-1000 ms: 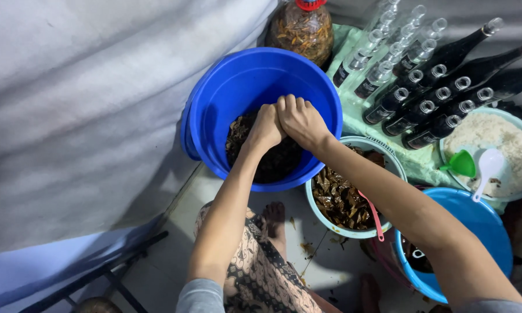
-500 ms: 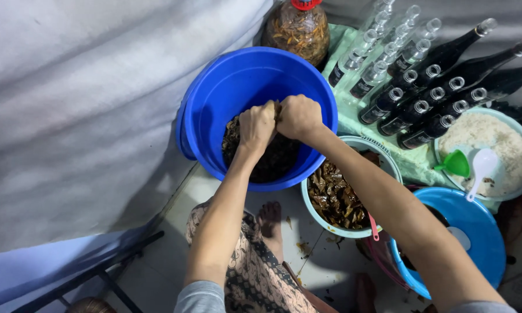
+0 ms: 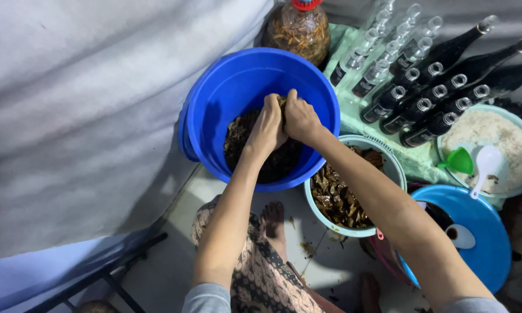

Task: Manually transferring and sorting dried plant material from a large tray into a blue bucket and other containers.

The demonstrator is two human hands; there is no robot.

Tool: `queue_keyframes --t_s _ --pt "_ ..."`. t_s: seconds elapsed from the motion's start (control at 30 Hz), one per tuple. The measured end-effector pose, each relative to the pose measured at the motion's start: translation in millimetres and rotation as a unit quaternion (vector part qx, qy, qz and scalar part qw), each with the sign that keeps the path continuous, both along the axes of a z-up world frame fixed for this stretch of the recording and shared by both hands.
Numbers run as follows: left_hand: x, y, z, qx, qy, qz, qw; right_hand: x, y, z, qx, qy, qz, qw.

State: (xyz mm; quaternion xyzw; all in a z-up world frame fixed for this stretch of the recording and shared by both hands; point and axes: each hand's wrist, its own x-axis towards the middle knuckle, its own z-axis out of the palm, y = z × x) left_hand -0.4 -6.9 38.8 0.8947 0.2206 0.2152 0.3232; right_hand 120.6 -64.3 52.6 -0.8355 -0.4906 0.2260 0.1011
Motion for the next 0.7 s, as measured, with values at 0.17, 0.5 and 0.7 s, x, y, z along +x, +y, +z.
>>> queue_keyframes --t_s 0.17,0.5,0.7 --pt "5.5 9.8 3.6 -0.028 -0.035 -0.021 0.999 15.7 14.9 -24.0 -0.053 0.027 0.036 0.998" --pt "9.5 -1.3 60.2 -0.007 -0.08 -0.023 0.996 32.9 -9.8 74.3 0.009 0.06 0.119 0.991" --pt "23.2 13.9 49.3 0.044 -0.093 0.013 0.995 46.8 -3.5 72.7 0.003 -0.054 0.16 0.986"
